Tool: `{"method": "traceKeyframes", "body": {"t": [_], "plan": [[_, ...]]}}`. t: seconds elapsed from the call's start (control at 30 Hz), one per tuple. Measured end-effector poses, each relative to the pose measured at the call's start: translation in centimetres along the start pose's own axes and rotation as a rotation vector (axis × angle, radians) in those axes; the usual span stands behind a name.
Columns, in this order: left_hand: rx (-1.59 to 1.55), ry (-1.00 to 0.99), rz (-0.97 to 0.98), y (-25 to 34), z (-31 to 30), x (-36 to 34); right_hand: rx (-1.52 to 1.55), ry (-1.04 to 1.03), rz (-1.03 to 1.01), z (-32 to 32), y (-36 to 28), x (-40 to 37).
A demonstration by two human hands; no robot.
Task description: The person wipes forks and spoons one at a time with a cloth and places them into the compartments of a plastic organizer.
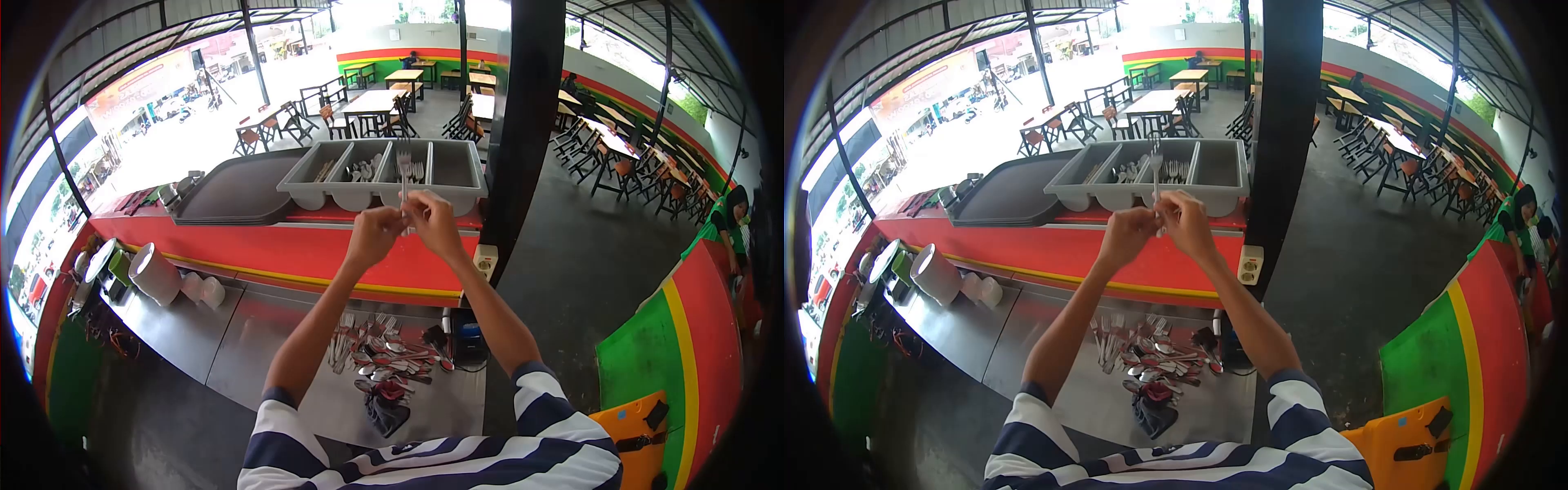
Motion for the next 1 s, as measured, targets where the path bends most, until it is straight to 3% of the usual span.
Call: {"method": "traceKeyframes", "body": {"t": [0.1, 0.2, 0.3, 0.37, 0.47, 0.57, 1.0], "plan": [[-0.004, 0.031, -0.036, 0.2, 0.4, 6.1, -0.081, 0.136, -0.194, 0.4, 1.2, 5.3], [-0.023, 0.075, 0.015, -0.2, 1.6, 10.0, -0.087, 0.212, -0.236, 0.9, 4.3, 9.2], [0.045, 0.04, 0.114, -3.3, 3.7, 13.1, -0.201, 0.246, -0.162, 1.1, 6.5, 10.5], [0.146, -0.058, 0.078, -4.6, 4.6, 13.5, -0.361, 0.139, -0.063, 1.3, 8.8, 10.2], [0.237, -0.198, 0.079, -11.3, 7.4, 14.4, -0.539, -0.007, 0.115, 1.6, 11.1, 9.9], [0.414, -0.236, -0.188, -11.9, 8.0, 14.4, -0.67, -0.014, 0.195, 1.8, 11.6, 9.4], [0.497, -0.188, -0.155, -8.7, 6.6, 13.4, -0.751, 0.067, 0.339, 1.7, 10.9, 9.4]]}}
Point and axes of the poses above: each hand's wrist, its own x-axis towards the middle knuckle, its own z-axis out of the palm, y = z × x, the point moved 5 cm from there along x, towards the middle knuckle, and after that the axes turned 13 degrees about y, right-handed, at the moved point
